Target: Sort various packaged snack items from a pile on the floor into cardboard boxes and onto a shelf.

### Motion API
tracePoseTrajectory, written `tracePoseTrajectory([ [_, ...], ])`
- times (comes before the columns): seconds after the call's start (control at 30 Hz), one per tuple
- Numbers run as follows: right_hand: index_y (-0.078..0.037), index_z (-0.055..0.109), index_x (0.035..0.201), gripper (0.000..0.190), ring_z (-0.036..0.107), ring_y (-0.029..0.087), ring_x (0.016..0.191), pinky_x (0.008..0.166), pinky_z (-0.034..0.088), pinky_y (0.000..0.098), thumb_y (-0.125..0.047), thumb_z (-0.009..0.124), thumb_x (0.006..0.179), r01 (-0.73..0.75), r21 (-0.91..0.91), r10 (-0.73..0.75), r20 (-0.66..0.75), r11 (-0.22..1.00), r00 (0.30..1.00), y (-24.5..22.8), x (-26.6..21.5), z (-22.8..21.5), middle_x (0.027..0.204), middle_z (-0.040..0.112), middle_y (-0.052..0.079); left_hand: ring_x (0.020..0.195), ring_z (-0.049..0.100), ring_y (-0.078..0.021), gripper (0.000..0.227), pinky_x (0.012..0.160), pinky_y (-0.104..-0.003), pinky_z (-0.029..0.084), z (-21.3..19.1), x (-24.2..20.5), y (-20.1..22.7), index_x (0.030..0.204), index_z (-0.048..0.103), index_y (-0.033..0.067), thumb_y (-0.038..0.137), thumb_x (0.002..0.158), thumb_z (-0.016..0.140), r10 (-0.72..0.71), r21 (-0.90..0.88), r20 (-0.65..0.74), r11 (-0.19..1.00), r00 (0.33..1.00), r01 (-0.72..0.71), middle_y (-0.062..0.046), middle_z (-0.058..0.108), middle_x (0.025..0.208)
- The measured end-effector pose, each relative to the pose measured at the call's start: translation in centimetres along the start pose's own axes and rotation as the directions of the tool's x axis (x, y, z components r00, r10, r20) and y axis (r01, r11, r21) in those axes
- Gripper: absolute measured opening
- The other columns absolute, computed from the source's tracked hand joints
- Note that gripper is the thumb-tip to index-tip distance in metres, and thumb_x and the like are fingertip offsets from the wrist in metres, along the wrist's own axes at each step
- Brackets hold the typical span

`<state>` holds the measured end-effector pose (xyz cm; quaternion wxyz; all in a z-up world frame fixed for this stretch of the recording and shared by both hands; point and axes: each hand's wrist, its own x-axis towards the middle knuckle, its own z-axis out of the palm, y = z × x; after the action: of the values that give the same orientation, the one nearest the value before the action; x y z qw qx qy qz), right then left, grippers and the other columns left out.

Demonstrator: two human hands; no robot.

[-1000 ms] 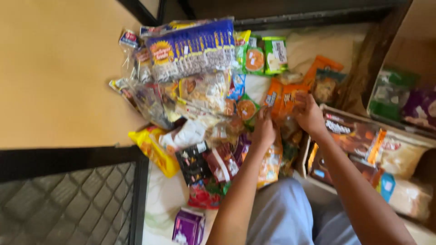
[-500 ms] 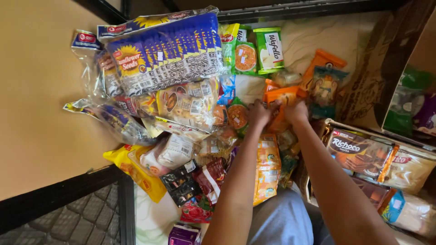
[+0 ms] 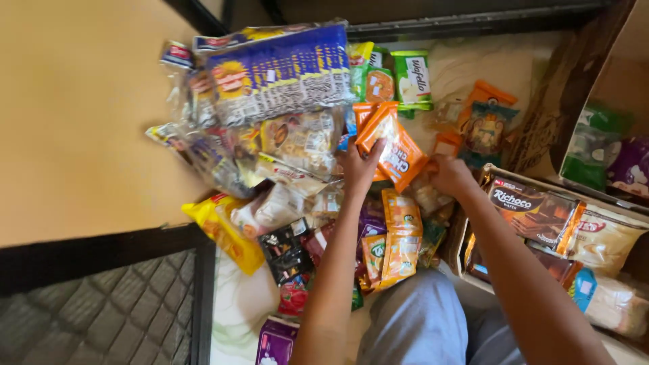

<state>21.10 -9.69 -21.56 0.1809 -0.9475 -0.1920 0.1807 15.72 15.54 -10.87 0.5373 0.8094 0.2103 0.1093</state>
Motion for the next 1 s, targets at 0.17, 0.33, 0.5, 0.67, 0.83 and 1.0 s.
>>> tracePoseTrajectory([
  [0.17,-0.007,0.076,0.111,0.032,0.073,0.038,0.096,0.083,0.058,0.0431,-0.022,0.080,0.083,0.180,0.268,-0.076,-0.357,0.946,0.931,-6.1,-5.7,-10.6,0.105,0.076,0.020,0.091,0.072,-0.0157,0.048,0.080,-0.032,0.056,-4.5,-3.5,3.2,0.118,0.070,0.0028,0.039,0.088,0.080,-0.094,-0.275,0.001,0.957,0.996,0.091,-0.008,0.077,0.105],
  [0.33,-0.003,0.071,0.119,0.025,0.064,0.016,0.086,0.074,0.052,0.0302,-0.016,0.070,0.097,0.144,0.718,0.099,-0.285,0.681,0.953,-6.9,-11.6,-16.7,0.097,0.073,0.008,0.095,0.069,-0.0126,0.045,0.082,-0.030,0.055,-7.5,-7.9,5.6,0.121,0.068,0.0039,0.036,0.091,0.076,-0.109,-0.466,0.040,0.877,0.993,0.115,-0.004,0.074,0.108],
  [0.5,-0.004,0.067,0.120,0.019,0.065,0.012,0.092,0.075,0.050,0.0266,-0.016,0.063,0.106,0.004,0.992,0.268,-0.039,0.129,0.963,-7.7,-17.8,-20.1,0.105,0.072,0.002,0.094,0.069,-0.0129,0.044,0.081,-0.030,0.056,-6.6,-11.5,5.4,0.121,0.066,0.0040,0.036,0.092,0.075,-0.134,-0.473,0.033,0.871,0.990,0.134,-0.004,0.073,0.107],
  [0.67,-0.005,0.064,0.113,0.008,0.066,0.020,0.114,0.103,0.053,0.0420,-0.009,0.059,0.108,0.332,0.883,0.289,-0.430,0.332,0.855,-8.8,-26.5,-20.0,0.140,0.070,0.012,0.098,0.067,-0.0227,0.049,0.086,-0.038,0.052,0.6,-14.1,4.4,0.124,0.067,-0.0021,0.041,0.101,0.067,-0.170,-0.228,0.178,0.951,0.969,0.209,-0.015,0.070,0.108],
  [0.83,-0.018,0.071,0.109,0.033,0.048,0.035,0.147,0.126,0.025,0.0592,0.003,0.063,0.084,0.475,0.092,-0.357,-0.539,0.875,0.762,-9.3,-33.0,-22.0,0.144,0.065,0.008,0.120,0.059,-0.0186,0.047,0.101,-0.037,0.048,8.0,-18.1,7.5,0.139,0.055,0.0081,0.031,0.098,0.062,-0.227,-0.575,0.397,0.694,0.890,0.433,-0.007,0.061,0.131],
  [1.0,-0.019,0.064,0.122,0.041,0.036,0.032,0.152,0.123,0.030,0.0515,-0.017,0.077,0.083,0.396,0.253,-0.205,-0.551,0.882,0.809,-7.2,-36.0,-22.7,0.152,0.053,0.022,0.131,0.055,-0.0165,0.051,0.108,-0.035,0.046,11.5,-21.2,9.2,0.147,0.050,0.0108,0.027,0.098,0.056,-0.135,-0.664,0.489,0.583,0.862,0.468,-0.004,0.058,0.142],
])
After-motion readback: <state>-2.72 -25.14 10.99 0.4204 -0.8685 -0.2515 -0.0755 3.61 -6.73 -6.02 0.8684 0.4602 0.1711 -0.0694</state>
